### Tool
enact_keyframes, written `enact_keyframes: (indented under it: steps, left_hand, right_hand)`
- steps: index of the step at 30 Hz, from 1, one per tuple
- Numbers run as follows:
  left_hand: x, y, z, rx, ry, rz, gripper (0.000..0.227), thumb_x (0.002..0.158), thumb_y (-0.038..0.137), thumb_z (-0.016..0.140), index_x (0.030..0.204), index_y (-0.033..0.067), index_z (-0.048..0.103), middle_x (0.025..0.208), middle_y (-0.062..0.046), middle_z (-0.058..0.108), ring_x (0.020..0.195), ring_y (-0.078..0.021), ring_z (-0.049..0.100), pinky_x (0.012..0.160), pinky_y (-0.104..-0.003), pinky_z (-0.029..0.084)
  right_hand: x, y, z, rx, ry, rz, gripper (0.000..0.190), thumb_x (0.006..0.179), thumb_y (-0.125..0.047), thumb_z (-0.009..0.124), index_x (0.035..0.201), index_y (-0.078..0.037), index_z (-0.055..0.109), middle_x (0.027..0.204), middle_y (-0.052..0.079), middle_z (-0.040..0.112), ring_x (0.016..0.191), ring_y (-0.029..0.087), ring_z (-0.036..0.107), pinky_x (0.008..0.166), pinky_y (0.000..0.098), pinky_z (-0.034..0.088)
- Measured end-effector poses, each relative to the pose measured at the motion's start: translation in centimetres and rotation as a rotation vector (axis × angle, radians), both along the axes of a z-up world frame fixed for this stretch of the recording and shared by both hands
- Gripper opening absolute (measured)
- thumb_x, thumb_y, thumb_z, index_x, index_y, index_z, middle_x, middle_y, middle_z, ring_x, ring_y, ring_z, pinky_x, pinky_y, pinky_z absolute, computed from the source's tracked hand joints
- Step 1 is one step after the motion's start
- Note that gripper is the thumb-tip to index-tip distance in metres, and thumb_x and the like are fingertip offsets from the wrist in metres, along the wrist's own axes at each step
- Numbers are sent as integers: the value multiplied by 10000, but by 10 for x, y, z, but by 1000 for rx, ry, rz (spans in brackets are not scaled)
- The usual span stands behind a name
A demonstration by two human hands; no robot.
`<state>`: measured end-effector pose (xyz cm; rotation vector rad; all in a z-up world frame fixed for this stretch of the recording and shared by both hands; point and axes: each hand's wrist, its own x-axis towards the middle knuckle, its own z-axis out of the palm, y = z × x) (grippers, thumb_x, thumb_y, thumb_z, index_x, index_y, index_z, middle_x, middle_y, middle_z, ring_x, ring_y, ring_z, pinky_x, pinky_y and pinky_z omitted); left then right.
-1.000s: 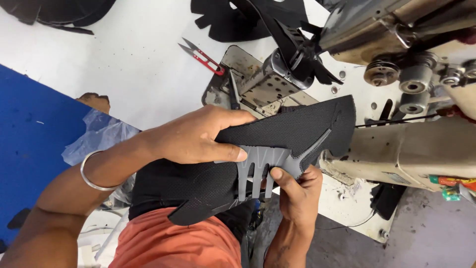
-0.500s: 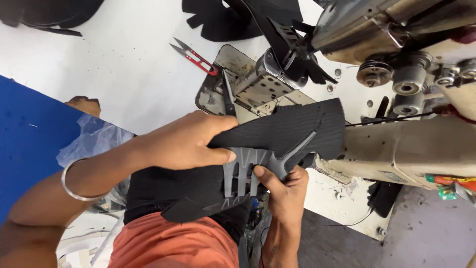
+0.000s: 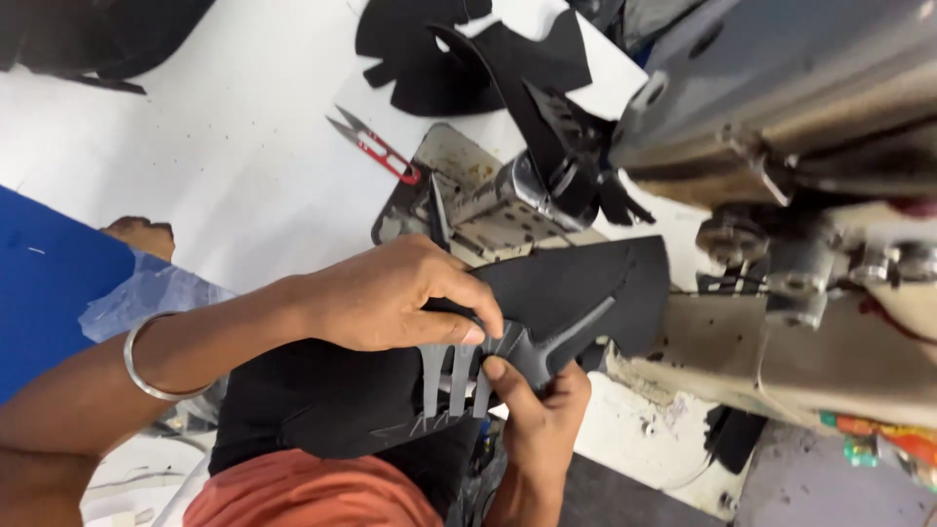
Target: The person sews black gloves using a sewing machine. They pick up gloves from a pile, align them under the needle, and guide them through the machine to stitch the edges. The person repeats this process for multiple gloves.
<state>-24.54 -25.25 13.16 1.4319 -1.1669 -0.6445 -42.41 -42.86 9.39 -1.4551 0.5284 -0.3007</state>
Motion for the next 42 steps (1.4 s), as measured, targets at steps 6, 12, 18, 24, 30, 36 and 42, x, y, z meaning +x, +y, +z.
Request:
enact_keyframes:
  steps: [6, 12, 18, 24, 30, 36, 42]
  left_hand:
    - [41, -13, 16, 113, 105, -56, 229, 892, 220, 732, 1083, 108, 789, 1044, -26, 816, 920, -107, 778, 876, -288, 579]
    - [72, -22, 28, 259, 269, -104, 252, 781, 220, 764, 987, 93, 831, 954, -31, 822, 919, -144, 750, 891, -292, 536]
    - [92, -37, 54, 468, 59, -10, 326, 701, 218, 789, 1012, 146, 855, 959, -10, 813, 899, -133, 721, 868, -284, 490]
    - [116, -57, 48, 380, -41, -92, 292, 698, 209, 790, 972, 122, 839, 910, -35, 832, 816, -153, 752, 793, -274, 538]
    - [119, -65, 58, 481, -91, -2, 277, 679, 183, 795, 947, 133, 849, 841, -38, 809, 752, -164, 723, 729, -298, 521]
    - [119, -65, 53, 396, -123, 26, 214, 696, 193, 798, 888, 106, 832, 761, -46, 782, 723, -157, 713, 707, -316, 510]
    - [124, -70, 54, 403, -158, 8, 183, 708, 179, 778, 865, 88, 803, 780, -46, 781, 726, -167, 720, 687, -345, 526]
  right_hand:
    - [36, 13, 12, -41, -125, -148, 271, 804, 25, 796, 1056, 34, 697, 902, 60, 722, 735, 101, 647, 666, 239, 518]
    - [66, 27, 27, 144, -138, -165, 259, 801, 46, 719, 1053, 47, 659, 864, 91, 716, 641, 151, 647, 503, 301, 529]
    - [84, 26, 20, 241, -238, -238, 224, 845, 63, 709, 1055, 45, 633, 852, 111, 694, 639, 167, 648, 514, 314, 527]
    - [107, 29, 33, 169, -312, -276, 277, 851, 48, 707, 1098, 14, 586, 881, 101, 697, 646, 141, 639, 510, 300, 529]
    - [117, 22, 30, 118, -390, -354, 330, 866, 116, 729, 1141, 34, 565, 973, 129, 708, 756, 142, 693, 655, 269, 573]
    - [122, 14, 30, 80, -329, -384, 345, 837, 106, 725, 1114, -1, 551, 859, 133, 729, 614, 142, 677, 509, 261, 538]
    - [117, 6, 18, -84, -375, -394, 325, 903, 100, 771, 1097, 0, 530, 859, 81, 685, 720, 83, 618, 693, 211, 521]
